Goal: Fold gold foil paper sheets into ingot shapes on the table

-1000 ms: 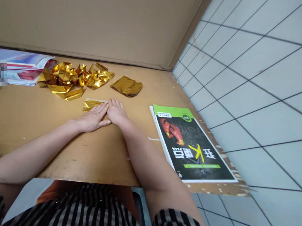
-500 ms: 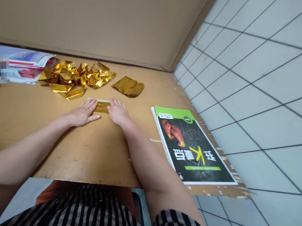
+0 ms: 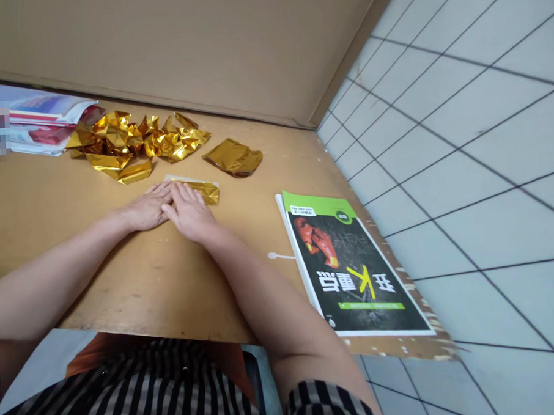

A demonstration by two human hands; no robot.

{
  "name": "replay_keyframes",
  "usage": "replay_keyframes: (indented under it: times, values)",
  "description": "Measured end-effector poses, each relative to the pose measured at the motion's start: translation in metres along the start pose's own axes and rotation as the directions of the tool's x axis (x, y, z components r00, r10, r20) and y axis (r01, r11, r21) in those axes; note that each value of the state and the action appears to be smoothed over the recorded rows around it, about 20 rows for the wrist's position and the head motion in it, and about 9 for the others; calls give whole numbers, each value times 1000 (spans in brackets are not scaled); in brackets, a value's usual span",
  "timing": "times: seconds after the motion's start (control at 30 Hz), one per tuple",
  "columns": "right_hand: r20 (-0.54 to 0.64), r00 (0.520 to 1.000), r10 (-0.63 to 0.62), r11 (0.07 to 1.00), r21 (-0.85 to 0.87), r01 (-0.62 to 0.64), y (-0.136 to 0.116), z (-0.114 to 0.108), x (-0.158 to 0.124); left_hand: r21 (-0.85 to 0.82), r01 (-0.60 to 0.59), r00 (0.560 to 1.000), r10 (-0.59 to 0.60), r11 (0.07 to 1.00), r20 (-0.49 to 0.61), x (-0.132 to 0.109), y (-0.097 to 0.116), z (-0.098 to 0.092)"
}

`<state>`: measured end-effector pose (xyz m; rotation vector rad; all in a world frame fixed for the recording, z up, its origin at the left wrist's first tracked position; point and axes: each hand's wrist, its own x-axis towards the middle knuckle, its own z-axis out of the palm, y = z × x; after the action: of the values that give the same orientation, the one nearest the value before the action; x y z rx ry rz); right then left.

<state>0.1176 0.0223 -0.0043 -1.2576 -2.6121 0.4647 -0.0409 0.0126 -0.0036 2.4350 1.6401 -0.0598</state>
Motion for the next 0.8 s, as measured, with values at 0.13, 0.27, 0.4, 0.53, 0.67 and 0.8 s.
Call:
replay_keyframes:
  times: [0.13,0.27,0.4,0.53,0.67,0.8]
  values:
    - [78,997,-2,998,56,-2,-9,3,-3,16,4,1000,-4,1000,0,0,-2,1]
    - [90,993,73,997,13,-75,3,-5,-6,26,-17,999,18,1000,-36,0,-4,4]
    - [110,979,172,985,-46,-167,18,-14,-12,17,-20,997,21,1000,-74,2,-7,8]
    - [73,965,250,966,-89,-244,30,-19,-17,12,-20,997,21,1000,-70,2,-7,7]
    - [54,965,258,962,-107,-251,31,-19,-18,4,-7,996,7,1000,-89,1,2,1]
    - [70,960,272,959,-105,-264,30,-19,-17,-57,-118,985,110,991,-136,8,27,-1]
